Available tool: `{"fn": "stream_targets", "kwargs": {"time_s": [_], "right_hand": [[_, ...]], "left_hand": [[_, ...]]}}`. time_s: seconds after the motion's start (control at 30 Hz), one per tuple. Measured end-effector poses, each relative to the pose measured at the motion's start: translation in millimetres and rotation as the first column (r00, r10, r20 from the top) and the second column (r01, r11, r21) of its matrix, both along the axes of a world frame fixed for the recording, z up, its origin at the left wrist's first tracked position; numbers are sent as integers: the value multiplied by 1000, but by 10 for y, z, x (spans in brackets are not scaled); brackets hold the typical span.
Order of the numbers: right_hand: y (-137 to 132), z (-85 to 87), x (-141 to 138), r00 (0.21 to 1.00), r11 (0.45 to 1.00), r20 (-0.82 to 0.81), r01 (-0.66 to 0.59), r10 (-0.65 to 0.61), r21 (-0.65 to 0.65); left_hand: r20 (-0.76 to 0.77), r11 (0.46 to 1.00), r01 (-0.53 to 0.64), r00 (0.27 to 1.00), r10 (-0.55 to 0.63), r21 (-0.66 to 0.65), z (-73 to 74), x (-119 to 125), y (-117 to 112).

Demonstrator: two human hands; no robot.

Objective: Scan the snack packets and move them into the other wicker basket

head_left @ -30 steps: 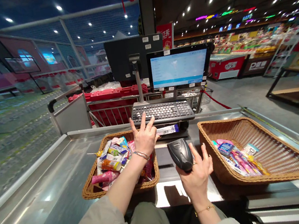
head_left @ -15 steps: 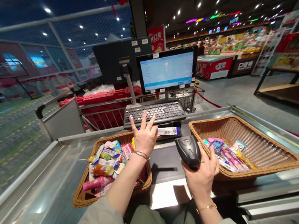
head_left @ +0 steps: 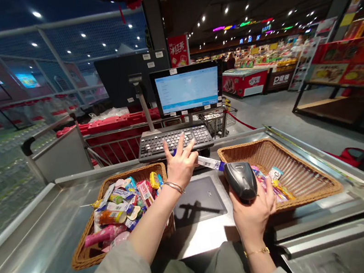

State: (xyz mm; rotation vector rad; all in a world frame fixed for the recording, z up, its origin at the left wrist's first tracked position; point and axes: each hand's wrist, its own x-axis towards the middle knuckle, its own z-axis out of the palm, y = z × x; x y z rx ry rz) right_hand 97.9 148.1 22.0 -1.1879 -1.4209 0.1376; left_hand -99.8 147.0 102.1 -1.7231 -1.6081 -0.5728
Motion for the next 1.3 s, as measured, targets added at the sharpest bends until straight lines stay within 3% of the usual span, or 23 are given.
{"fn": "stream_targets", "kwargs": {"time_s": [0.6,0.87,1.03,1.17,1.3], "right_hand": [[315,-161,393,956,974,-184,224,-228,-42],[324,-188,536,927,967,-277,232,-254,-108],[321,-142,583,904,957,-315,274,-290,-95],[316,-142,609,905,957,-311,266,-290,-121],[293,-177,596,931,972,-283,205,-231,-117]], "left_hand": [[-116,987,151,983,-144,51,-61,435,476],[-137,972,234,963,-233,-7,-54,719,712],[-82,974,204,974,-212,-101,-74,958,877],[-38,974,149,987,-158,-168,-99,1012,859],[41,979,127,992,-122,-161,-104,898,707]]}}
